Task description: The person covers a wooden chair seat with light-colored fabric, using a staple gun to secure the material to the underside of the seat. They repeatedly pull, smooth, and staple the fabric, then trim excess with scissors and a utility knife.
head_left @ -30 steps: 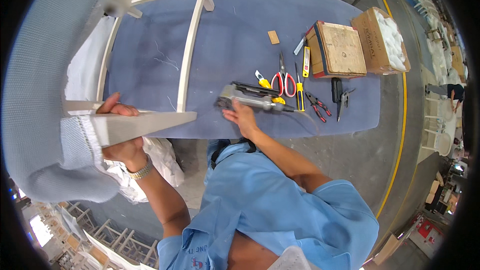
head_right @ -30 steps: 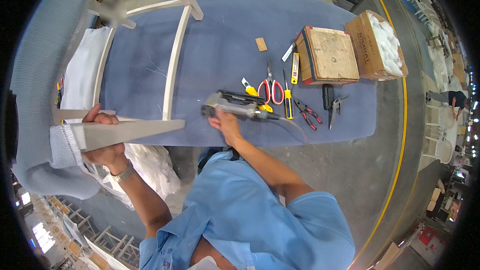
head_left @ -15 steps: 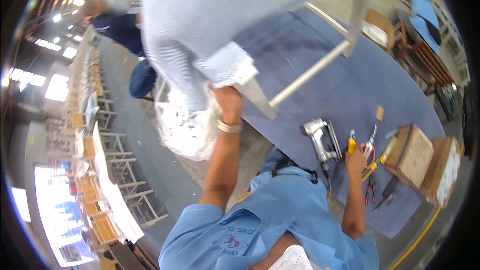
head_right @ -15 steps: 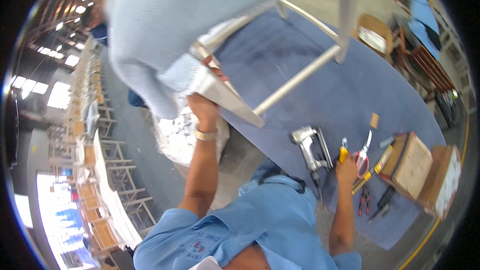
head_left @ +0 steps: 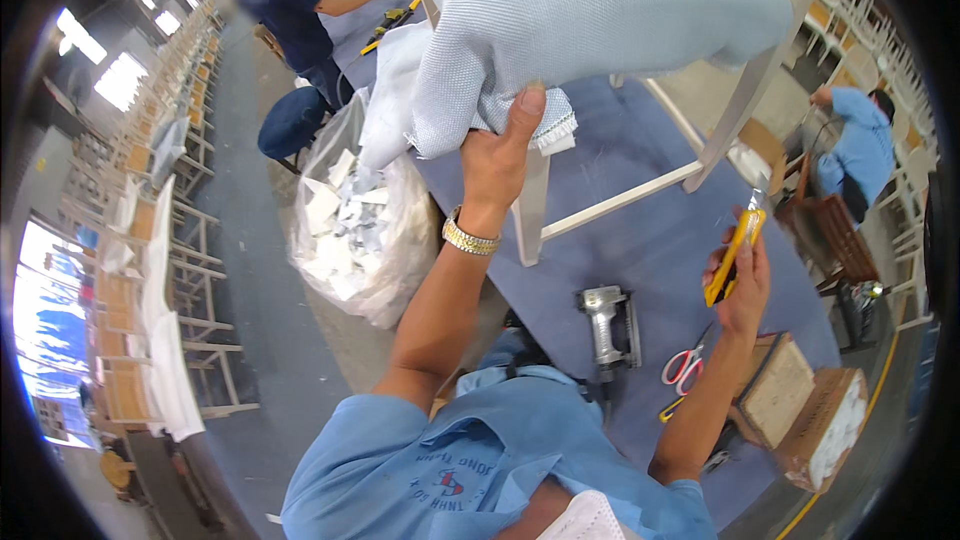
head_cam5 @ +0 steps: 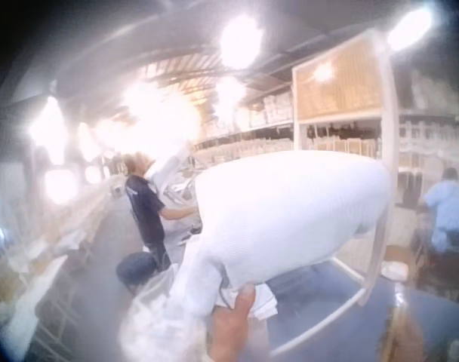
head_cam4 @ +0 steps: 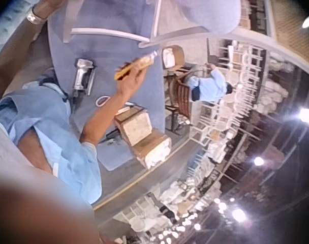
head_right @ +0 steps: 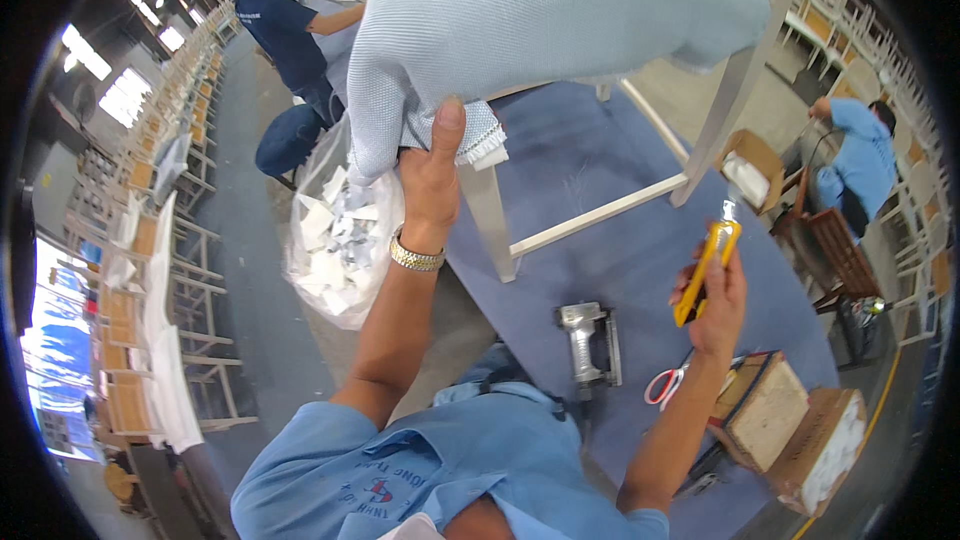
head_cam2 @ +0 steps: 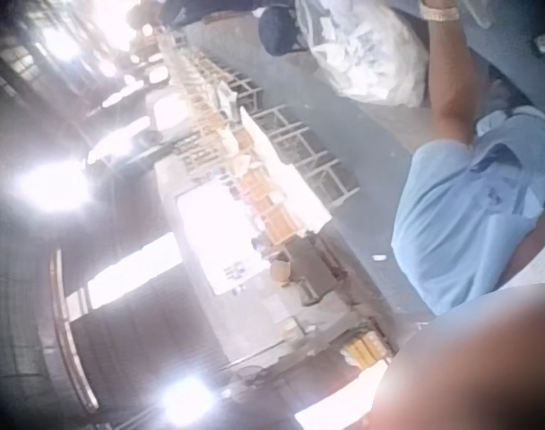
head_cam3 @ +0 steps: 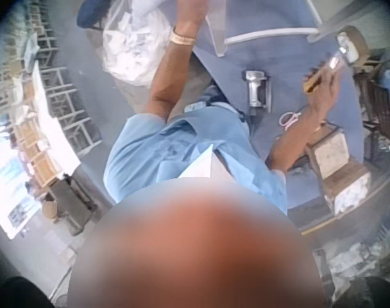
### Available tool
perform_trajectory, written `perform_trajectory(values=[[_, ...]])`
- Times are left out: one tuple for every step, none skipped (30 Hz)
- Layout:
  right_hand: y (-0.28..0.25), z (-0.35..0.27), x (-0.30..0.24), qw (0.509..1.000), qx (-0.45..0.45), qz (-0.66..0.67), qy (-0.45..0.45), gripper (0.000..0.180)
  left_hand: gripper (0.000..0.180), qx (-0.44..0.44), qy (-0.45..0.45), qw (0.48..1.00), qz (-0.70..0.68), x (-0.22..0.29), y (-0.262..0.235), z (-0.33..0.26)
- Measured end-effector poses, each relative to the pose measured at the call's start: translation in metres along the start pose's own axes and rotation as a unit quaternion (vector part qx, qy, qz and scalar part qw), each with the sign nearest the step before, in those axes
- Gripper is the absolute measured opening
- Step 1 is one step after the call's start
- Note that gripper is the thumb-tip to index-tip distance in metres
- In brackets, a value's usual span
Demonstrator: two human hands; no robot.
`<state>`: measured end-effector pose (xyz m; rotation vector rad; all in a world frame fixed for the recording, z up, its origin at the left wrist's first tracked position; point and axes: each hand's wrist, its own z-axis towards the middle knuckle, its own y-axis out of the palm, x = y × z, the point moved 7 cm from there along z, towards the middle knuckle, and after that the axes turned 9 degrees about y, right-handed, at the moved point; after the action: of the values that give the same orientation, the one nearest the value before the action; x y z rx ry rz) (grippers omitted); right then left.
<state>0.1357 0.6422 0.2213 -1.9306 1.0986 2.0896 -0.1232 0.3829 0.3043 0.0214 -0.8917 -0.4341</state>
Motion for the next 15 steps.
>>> perform_trajectory(values=[[0.026, 0.002, -0.024, 0.996, -0.02, -0.082, -0.012, 0.039, 0.059, 0.0, 0.011, 1.0, -0.008, 0.008, 0.007, -0.001], [0.056, 0.002, -0.045, 0.985, -0.042, -0.165, -0.023, 0.037, 0.056, 0.005, 0.023, 1.0, -0.016, 0.016, 0.01, -0.004], [0.085, -0.001, -0.072, 0.945, -0.052, -0.304, -0.109, 0.036, 0.058, -0.006, 0.023, 1.0, -0.011, 0.018, 0.011, -0.008], [0.117, -0.005, -0.092, 0.879, -0.067, -0.431, -0.194, 0.035, 0.059, -0.014, 0.026, 1.0, -0.002, 0.019, 0.009, -0.013], [0.148, -0.008, -0.104, 0.79, -0.084, -0.542, -0.273, 0.035, 0.06, -0.023, 0.028, 0.999, 0.012, 0.017, 0.006, -0.017], [0.175, -0.01, -0.114, 0.727, -0.104, -0.593, -0.33, 0.035, 0.055, -0.017, 0.057, 0.998, 0.028, 0.016, 0.006, -0.018], [0.205, -0.01, -0.115, 0.662, -0.134, -0.629, -0.385, 0.035, 0.051, -0.006, 0.085, 0.995, 0.058, 0.014, -0.002, -0.019], [0.227, -0.016, -0.118, 0.589, -0.152, -0.663, -0.437, 0.035, 0.049, -0.003, 0.112, 0.991, 0.078, 0.016, -0.002, -0.019], [0.243, -0.014, -0.118, 0.551, -0.154, -0.699, -0.429, 0.035, 0.049, -0.038, 0.054, 0.992, 0.105, 0.01, -0.004, -0.019], [0.251, -0.015, -0.119, 0.515, -0.148, -0.72, -0.441, 0.033, 0.05, -0.083, -0.005, 0.989, 0.124, 0.003, -0.006, -0.021], [0.258, -0.014, -0.12, 0.478, -0.142, -0.74, -0.452, 0.032, 0.05, -0.128, -0.064, 0.98, 0.142, -0.006, -0.002, -0.024], [0.264, -0.013, -0.122, 0.439, -0.138, -0.758, -0.462, 0.03, 0.05, -0.101, -0.022, 0.987, 0.121, -0.002, 0.0, -0.023], [0.267, -0.011, -0.123, 0.419, -0.134, -0.766, -0.468, 0.029, 0.05, -0.075, 0.022, 0.992, 0.104, 0.003, -0.001, -0.024], [0.268, -0.008, -0.122, 0.398, -0.132, -0.774, -0.474, 0.028, 0.051, -0.047, 0.065, 0.993, 0.088, 0.008, -0.001, -0.024], [0.268, -0.005, -0.122, 0.378, -0.129, -0.782, -0.479, 0.027, 0.049, -0.033, 0.09, 0.992, 0.084, 0.012, -0.002, -0.024]])
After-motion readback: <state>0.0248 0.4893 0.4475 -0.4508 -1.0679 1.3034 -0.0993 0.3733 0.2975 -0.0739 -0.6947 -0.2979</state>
